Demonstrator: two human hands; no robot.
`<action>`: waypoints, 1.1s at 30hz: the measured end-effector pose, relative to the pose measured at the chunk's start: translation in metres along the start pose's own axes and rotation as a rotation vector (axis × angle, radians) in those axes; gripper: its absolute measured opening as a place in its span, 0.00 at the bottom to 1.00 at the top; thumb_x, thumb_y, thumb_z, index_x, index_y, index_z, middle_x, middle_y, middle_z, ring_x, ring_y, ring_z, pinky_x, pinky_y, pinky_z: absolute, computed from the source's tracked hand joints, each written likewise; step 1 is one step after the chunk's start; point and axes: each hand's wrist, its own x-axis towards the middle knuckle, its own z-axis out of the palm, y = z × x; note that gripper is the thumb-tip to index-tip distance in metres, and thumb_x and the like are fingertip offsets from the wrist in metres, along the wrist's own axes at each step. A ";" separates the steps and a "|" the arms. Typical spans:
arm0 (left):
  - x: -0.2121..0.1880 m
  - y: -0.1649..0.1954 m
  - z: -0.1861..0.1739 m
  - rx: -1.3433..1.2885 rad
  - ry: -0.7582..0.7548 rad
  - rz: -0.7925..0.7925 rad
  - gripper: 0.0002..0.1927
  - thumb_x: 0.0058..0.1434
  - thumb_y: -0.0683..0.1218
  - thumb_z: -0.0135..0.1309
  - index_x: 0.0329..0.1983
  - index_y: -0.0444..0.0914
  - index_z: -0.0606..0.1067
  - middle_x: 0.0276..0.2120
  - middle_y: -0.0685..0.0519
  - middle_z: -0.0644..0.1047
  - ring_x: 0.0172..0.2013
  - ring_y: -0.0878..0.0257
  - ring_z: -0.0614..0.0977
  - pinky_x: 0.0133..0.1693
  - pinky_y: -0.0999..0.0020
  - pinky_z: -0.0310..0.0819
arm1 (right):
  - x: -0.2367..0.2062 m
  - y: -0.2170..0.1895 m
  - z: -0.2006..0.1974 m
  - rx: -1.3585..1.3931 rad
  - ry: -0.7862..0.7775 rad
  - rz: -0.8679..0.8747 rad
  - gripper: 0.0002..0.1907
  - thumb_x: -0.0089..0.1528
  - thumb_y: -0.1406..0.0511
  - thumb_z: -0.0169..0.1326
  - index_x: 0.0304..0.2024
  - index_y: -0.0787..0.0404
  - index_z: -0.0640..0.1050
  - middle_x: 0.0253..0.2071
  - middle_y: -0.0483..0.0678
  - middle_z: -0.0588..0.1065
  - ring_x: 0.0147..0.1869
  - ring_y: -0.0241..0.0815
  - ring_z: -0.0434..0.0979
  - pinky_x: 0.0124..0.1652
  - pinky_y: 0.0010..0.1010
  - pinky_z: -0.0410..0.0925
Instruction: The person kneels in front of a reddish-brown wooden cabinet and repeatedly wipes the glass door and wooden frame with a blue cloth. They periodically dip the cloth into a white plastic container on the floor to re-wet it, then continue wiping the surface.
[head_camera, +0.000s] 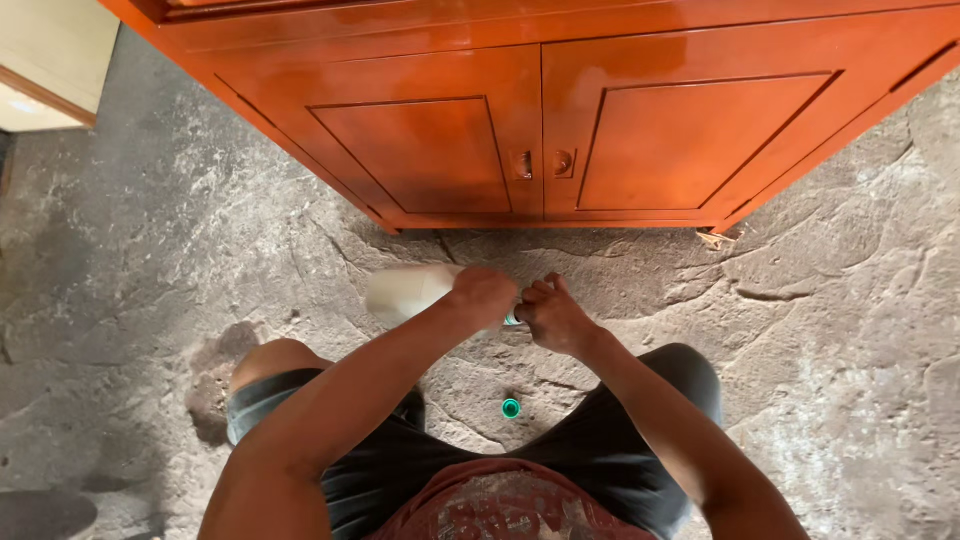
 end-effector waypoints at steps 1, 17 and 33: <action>0.003 -0.004 0.013 -0.022 -0.004 -0.025 0.10 0.55 0.47 0.60 0.39 0.41 0.84 0.42 0.46 0.83 0.46 0.50 0.84 0.46 0.56 0.79 | -0.003 0.001 0.002 -0.037 -0.068 0.033 0.12 0.46 0.72 0.57 0.32 0.54 0.82 0.35 0.46 0.72 0.52 0.49 0.71 0.59 0.51 0.57; 0.005 -0.045 0.069 -0.306 0.218 -0.123 0.15 0.54 0.47 0.59 0.46 0.45 0.82 0.43 0.45 0.82 0.45 0.46 0.83 0.45 0.51 0.77 | 0.020 0.011 -0.004 -0.124 -0.031 0.058 0.16 0.48 0.71 0.57 0.38 0.55 0.84 0.37 0.51 0.73 0.54 0.53 0.71 0.59 0.54 0.56; 0.034 -0.013 0.015 -0.025 -0.020 -0.048 0.12 0.62 0.47 0.55 0.46 0.43 0.84 0.48 0.48 0.82 0.51 0.50 0.83 0.48 0.52 0.79 | 0.010 -0.007 0.011 0.088 0.069 0.128 0.10 0.52 0.74 0.57 0.34 0.57 0.82 0.36 0.48 0.75 0.47 0.49 0.73 0.51 0.44 0.60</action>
